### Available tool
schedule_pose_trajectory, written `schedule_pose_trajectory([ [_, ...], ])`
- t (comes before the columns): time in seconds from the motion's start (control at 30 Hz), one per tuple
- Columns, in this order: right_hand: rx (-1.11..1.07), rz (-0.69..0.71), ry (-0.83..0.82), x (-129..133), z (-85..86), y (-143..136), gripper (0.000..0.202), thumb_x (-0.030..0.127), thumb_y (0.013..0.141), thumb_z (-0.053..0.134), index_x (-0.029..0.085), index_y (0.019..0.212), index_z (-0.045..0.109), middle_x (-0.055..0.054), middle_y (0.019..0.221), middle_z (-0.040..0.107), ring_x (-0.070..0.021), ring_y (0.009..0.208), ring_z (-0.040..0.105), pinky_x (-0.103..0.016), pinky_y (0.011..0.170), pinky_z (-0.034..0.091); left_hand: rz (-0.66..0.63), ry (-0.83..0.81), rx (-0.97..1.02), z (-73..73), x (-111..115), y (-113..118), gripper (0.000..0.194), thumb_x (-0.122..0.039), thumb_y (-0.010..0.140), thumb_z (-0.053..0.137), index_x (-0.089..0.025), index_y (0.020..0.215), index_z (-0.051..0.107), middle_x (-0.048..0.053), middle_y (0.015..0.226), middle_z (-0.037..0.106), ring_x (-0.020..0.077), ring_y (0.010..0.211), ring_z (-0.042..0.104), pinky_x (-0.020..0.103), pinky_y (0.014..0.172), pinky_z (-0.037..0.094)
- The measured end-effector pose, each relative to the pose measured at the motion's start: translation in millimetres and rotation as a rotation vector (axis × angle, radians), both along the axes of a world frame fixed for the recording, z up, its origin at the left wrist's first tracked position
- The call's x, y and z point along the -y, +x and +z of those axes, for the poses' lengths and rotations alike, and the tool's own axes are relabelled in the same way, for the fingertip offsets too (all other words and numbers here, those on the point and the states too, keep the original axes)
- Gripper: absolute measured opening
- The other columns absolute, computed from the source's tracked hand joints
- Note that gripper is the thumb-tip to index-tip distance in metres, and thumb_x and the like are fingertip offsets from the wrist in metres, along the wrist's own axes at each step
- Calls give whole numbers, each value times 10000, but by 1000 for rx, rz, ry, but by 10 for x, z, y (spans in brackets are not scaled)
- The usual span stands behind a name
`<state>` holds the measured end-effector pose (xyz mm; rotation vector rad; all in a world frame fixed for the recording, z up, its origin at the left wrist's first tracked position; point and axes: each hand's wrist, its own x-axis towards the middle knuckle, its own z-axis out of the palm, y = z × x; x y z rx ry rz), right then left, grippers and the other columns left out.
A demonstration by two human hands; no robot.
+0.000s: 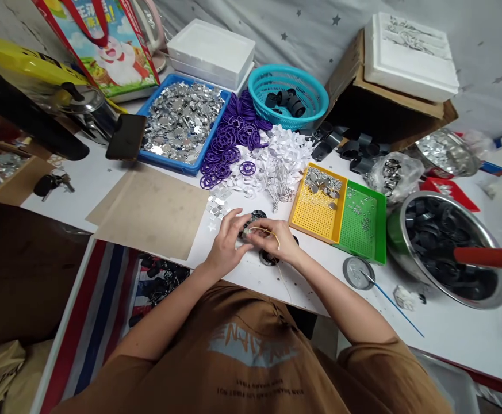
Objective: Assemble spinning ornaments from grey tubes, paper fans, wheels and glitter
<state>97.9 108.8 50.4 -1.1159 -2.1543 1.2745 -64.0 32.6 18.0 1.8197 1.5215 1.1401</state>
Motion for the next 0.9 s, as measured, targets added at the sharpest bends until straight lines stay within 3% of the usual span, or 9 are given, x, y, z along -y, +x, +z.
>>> schedule_pose_trajectory([
  [0.13,80,21,155,-156,-69,-46,167,312,807,668,178,889,723,-36,756,709,-140,625,610,-249,616,452,36,-98,-94,-109,-74,-124,696,-194,766,689,-262,1371,352,104,1346,440,285,1276,419,465,1043,421],
  [0.33,194,105,350,-193,-247,-111,140,271,837,650,165,897,720,-76,841,655,-191,797,597,-301,727,450,30,-74,-153,-347,-149,-85,597,-175,779,663,-216,1323,419,93,1238,563,273,1151,494,443,1003,422],
  [0.5,255,157,431,-153,-353,-109,155,267,858,618,153,924,700,-81,845,619,-204,822,559,-318,741,437,82,-70,-158,-411,-156,-27,515,-208,785,661,-206,1267,478,91,1172,584,266,1102,521,419,973,440],
  [0.8,615,339,761,-13,-183,-193,242,150,935,434,121,977,671,-132,877,598,-254,880,459,-395,756,318,154,5,-194,-464,-175,1,415,-186,771,649,-186,1168,529,87,1078,595,252,1011,536,383,902,469],
  [0.9,668,492,841,49,-111,-194,243,108,912,435,90,972,669,-155,946,590,-266,908,459,-415,774,317,156,46,-202,-497,-195,-16,395,-156,758,629,-176,1140,531,89,1051,604,250,971,547,380,865,480],
])
